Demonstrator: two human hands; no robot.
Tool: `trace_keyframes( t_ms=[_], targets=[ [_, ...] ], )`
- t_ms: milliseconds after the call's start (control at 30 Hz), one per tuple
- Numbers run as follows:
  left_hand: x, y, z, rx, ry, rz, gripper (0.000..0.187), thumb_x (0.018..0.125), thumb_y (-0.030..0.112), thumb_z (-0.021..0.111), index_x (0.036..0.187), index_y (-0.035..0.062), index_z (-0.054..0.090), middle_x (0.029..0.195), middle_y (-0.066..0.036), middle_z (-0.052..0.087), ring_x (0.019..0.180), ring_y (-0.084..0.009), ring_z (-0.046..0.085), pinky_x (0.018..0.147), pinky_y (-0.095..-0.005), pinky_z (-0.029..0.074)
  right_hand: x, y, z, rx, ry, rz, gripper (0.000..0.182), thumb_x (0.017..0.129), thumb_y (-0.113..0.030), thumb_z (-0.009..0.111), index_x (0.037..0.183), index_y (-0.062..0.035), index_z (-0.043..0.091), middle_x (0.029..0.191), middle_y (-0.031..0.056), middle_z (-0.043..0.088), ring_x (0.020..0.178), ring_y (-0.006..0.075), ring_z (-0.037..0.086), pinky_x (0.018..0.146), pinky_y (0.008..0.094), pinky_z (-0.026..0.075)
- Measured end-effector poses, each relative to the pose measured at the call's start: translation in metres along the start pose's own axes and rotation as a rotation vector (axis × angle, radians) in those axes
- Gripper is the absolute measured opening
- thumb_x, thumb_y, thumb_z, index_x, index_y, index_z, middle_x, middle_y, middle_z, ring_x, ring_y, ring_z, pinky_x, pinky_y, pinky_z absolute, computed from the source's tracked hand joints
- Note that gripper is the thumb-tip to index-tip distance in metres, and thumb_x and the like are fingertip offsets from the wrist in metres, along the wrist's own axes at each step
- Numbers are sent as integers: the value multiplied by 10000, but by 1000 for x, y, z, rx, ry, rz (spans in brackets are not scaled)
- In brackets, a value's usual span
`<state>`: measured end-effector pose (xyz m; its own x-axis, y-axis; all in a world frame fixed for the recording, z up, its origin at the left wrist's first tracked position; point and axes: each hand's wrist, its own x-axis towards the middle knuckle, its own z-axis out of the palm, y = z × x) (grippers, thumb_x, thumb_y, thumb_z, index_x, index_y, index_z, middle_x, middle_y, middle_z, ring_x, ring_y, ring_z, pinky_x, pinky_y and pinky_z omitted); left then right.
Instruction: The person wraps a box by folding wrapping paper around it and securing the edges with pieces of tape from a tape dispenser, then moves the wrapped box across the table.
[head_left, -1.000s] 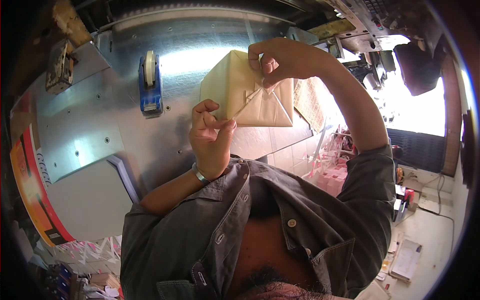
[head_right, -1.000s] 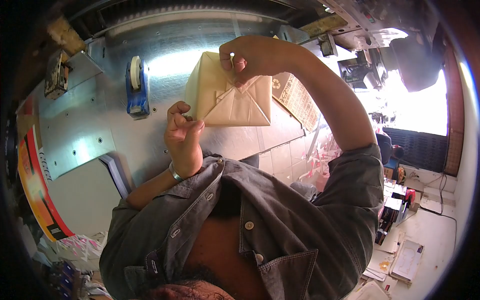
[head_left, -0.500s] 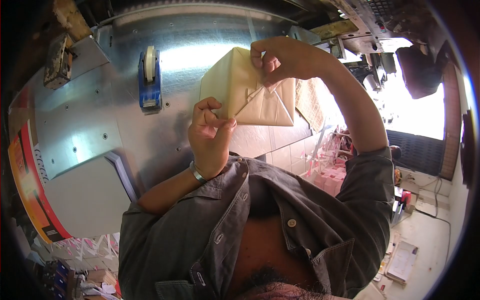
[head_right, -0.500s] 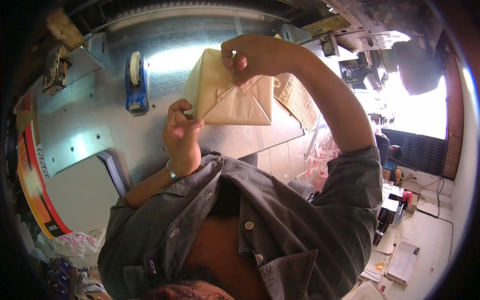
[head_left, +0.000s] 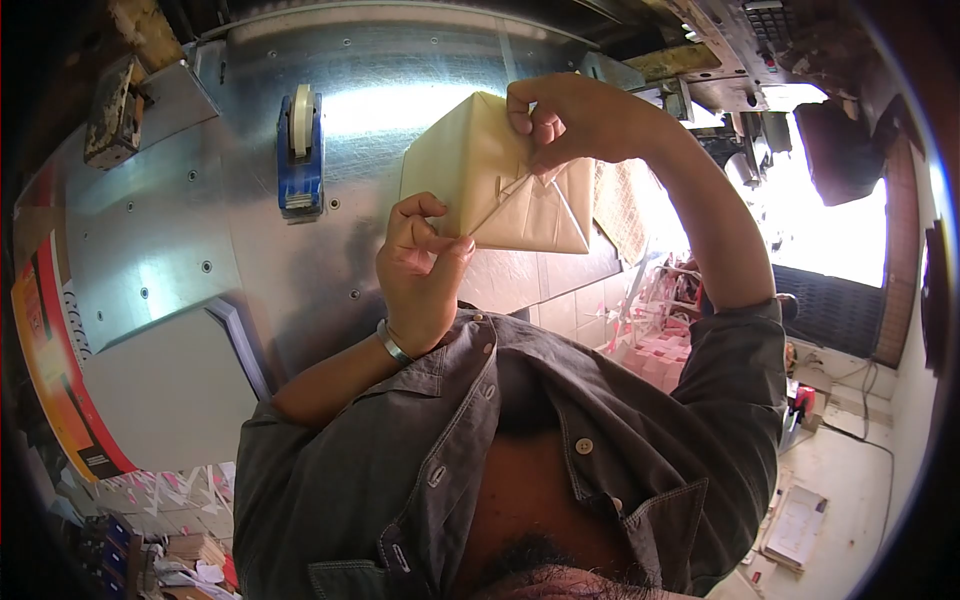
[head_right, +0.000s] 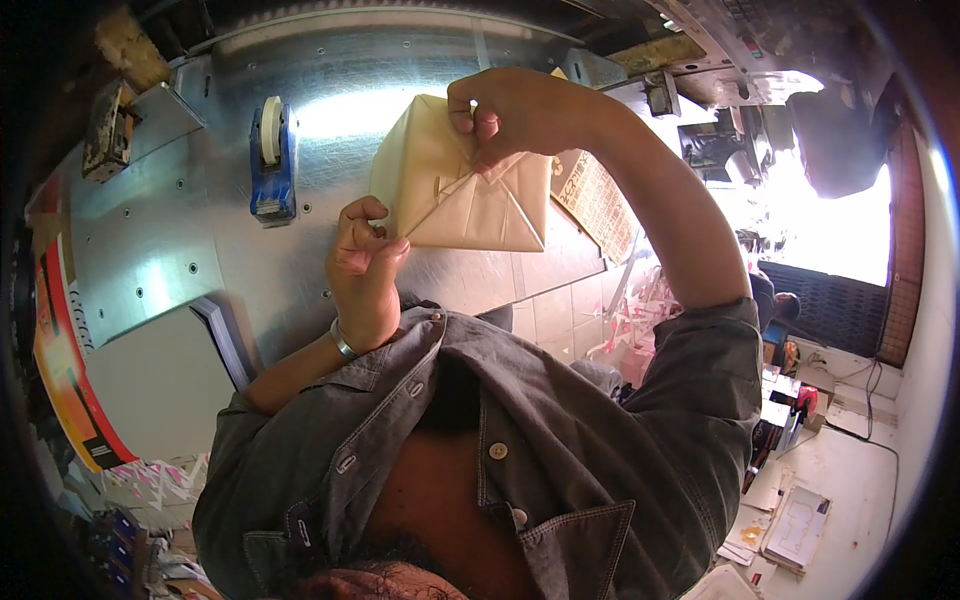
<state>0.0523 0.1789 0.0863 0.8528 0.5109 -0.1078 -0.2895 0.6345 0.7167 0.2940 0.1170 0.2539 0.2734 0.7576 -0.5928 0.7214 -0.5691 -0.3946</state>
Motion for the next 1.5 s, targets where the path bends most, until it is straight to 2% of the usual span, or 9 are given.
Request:
trace_keyframes(
  t_ms=[67,167,400,567,733,867,1067,1333,1500],
  targets=[
    [0,-2,-1,18,-2,7,157,882,-85,670,947,11,564,1123,-30,493,974,-71,515,891,-259,444,1,1,0,-8,5,-18,372,761,-111,872,955,-70,556,783,90,733,777,183,679,736,362,510],
    [1,-4,-2,98,-29,53,376,909,-73,617,1265,-1,519,867,62,456,812,-19,467,792,-197,393,0,-2,1,-15,-10,7,383,754,-107,878,955,-67,555,780,93,714,770,187,676,724,360,512],
    [2,-13,-12,204,-60,100,417,900,-76,630,1284,9,491,850,62,470,790,-19,484,780,-204,412,-1,-10,5,-90,43,96,415,745,-160,892,979,-61,565,793,94,679,764,222,669,707,367,511],
    [4,-12,-9,240,-37,142,236,875,-72,650,1067,31,558,1024,-1,534,871,-40,502,833,-226,432,-11,-10,11,-167,195,128,444,734,-185,914,1027,-54,608,869,82,684,857,240,679,766,375,525],
    [6,-11,-7,245,-41,179,223,849,-72,672,781,76,520,1279,-43,486,1040,-77,498,943,-261,438,-41,2,74,-260,664,-269,291,752,-112,867,1013,-73,746,1028,76,731,987,288,701,871,416,560],
    [5,-13,-3,127,22,115,232,780,-63,728,787,60,531,1203,-94,553,1148,-173,540,1040,-324,394,-58,-36,113,-234,712,-408,372,811,-57,773,1183,-57,764,1098,124,715,1068,322,696,928,433,579],
    [3,-9,-3,71,27,21,245,779,-83,711,789,65,516,1219,-94,543,1167,-180,539,1056,-329,393,-62,-39,137,-217,698,-322,514,830,-318,812,1287,-98,729,1253,130,678,1222,341,645,1076,496,511],
    [6,-3,-4,75,11,-9,244,781,-81,694,791,68,501,1235,-107,531,1171,-171,529,1060,-324,386,-66,-32,131,-371,671,-198,547,855,-534,766,1316,-242,721,1281,37,680,1275,218,624,1188,567,302],
    [7,-4,-6,153,-33,44,242,811,-100,649,805,75,482,1261,-55,504,962,-82,512,844,-247,413,-71,-1,114,-444,701,-171,647,855,-562,760,1279,-76,708,1292,120,688,1261,303,633,1140,519,332]
  ],
)
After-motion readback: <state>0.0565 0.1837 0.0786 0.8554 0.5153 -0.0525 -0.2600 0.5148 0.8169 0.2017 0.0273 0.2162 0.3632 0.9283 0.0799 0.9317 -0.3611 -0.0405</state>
